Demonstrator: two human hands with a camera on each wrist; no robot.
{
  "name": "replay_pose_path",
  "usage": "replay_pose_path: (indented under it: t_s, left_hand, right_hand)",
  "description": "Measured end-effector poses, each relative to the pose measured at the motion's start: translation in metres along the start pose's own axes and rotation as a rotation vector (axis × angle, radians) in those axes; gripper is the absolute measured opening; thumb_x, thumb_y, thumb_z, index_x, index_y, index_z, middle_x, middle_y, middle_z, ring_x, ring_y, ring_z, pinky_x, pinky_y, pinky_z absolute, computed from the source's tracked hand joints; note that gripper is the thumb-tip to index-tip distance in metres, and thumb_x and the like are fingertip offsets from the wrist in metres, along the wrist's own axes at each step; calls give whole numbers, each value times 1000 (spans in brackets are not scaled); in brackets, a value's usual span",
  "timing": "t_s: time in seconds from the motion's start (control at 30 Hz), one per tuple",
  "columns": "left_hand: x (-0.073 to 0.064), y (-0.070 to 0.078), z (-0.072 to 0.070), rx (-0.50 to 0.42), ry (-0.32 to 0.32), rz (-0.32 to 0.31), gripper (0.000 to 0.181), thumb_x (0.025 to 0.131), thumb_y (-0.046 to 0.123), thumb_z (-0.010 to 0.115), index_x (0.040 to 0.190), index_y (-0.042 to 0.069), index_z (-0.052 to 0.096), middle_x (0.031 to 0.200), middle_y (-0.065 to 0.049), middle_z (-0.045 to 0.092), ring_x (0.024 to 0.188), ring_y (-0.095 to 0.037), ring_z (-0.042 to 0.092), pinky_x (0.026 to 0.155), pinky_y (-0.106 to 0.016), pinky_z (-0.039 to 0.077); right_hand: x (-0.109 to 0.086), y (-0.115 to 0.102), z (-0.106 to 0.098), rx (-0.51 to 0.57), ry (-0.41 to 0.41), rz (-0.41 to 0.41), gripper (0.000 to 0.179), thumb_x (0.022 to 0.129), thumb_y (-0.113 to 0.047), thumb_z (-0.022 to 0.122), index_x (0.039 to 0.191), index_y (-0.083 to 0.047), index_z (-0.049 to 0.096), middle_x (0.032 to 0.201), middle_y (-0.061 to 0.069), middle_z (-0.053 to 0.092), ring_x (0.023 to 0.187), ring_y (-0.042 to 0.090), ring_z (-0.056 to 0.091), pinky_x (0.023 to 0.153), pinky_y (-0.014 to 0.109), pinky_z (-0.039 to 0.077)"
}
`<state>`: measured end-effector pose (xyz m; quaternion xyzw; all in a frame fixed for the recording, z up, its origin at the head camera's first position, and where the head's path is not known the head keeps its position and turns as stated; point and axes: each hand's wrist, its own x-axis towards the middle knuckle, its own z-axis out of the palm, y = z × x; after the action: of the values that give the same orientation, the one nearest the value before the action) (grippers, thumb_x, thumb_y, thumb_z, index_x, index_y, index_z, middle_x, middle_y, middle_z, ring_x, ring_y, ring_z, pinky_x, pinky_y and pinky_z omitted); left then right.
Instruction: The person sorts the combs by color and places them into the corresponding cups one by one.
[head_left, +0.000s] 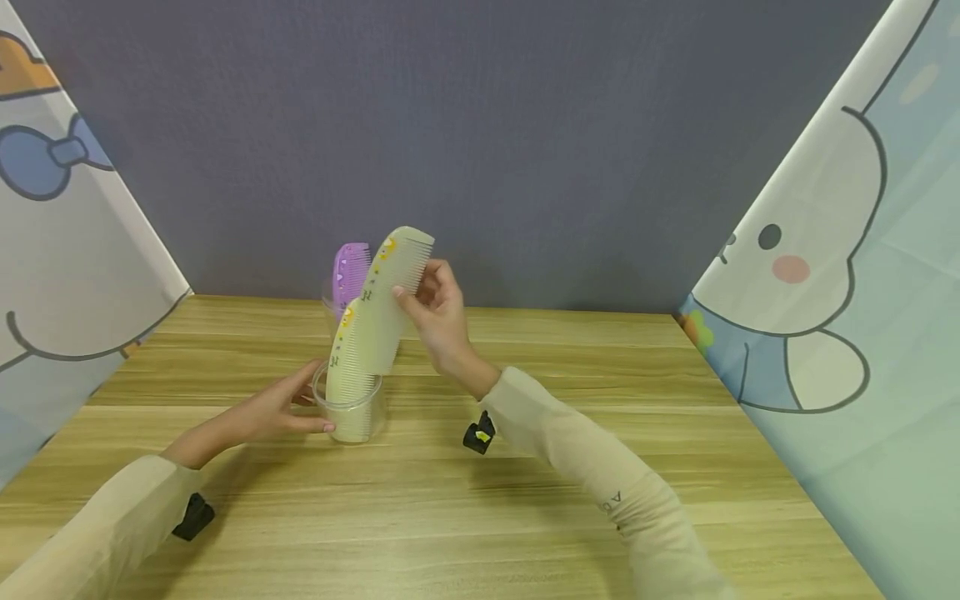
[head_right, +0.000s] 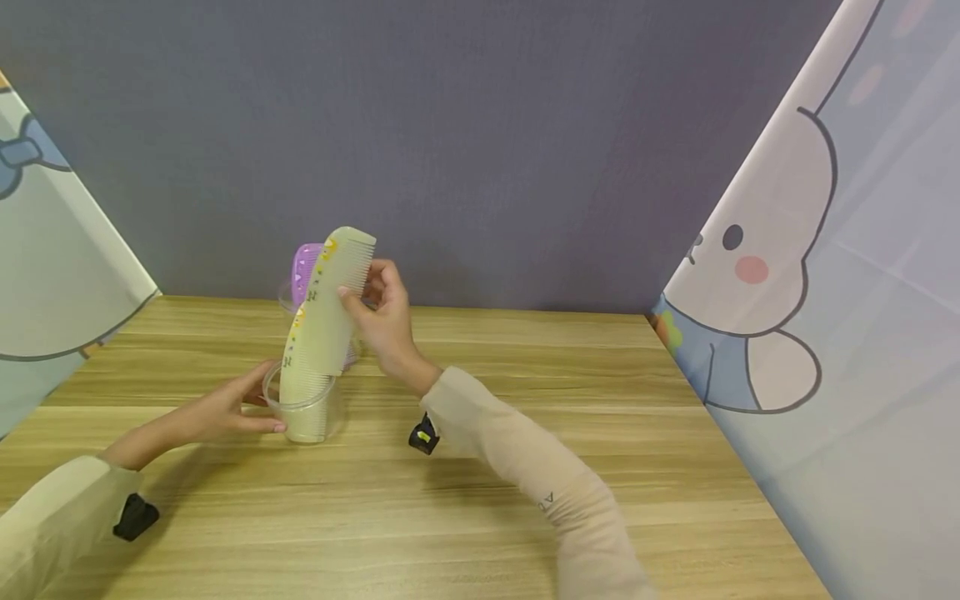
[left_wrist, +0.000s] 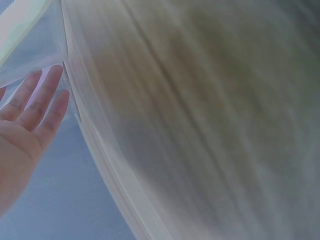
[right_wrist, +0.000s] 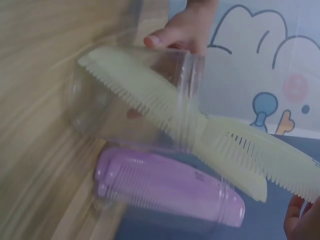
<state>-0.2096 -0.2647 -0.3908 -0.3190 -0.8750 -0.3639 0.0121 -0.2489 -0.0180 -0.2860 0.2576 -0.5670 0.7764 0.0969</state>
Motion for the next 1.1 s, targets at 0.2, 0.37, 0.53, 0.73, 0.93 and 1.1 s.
replay_pose_path:
  t_s: [0.2,0.37,0.53,0.73,0.93,1.1]
  left_hand:
    - [0,-2,0,0,-9,12,87,76,19,74,142,1,21,124,-22,51,94,-10,61,79,-36,54]
    - [0,-3,0,-3,-14,-6,88,76,19,74,143,2,20,125,-21,51,95,-13,62,79,-35,54]
    - [0,-2,0,-2,-16,-30,88,76,20,74,143,3,20,126,-19,51,95,-13,61,81,-32,53]
    - [0,0,0,-22,-9,-5,88,76,16,74,143,1,19,124,-21,52,94,-6,60,79,-32,53]
    - [1,2,0,-25,0,21,87,75,14,74,142,-1,20,121,-22,53,93,-2,59,77,-32,54]
    - [1,3,0,-22,5,28,86,75,13,75,141,-3,22,120,-22,53,92,-1,59,77,-31,54]
  right_hand:
    - [-5,8,9,36,8,15,33,83,12,54,113,9,41,114,31,52,84,7,56,79,26,52]
    - [-8,15,12,30,-5,36,33,84,11,54,113,9,40,116,31,52,87,7,56,82,29,53]
    - [-15,25,14,3,-20,51,32,84,11,54,112,9,40,116,31,53,87,7,56,82,31,54]
    - [-25,33,16,-49,-36,81,30,85,10,54,112,8,41,114,30,53,84,6,55,78,26,54]
    - [-33,42,17,-84,-31,111,30,84,8,56,112,7,43,109,29,55,80,6,54,72,21,52]
    - [-39,45,20,-119,-14,136,32,83,7,58,112,7,45,105,28,55,78,6,52,70,16,49]
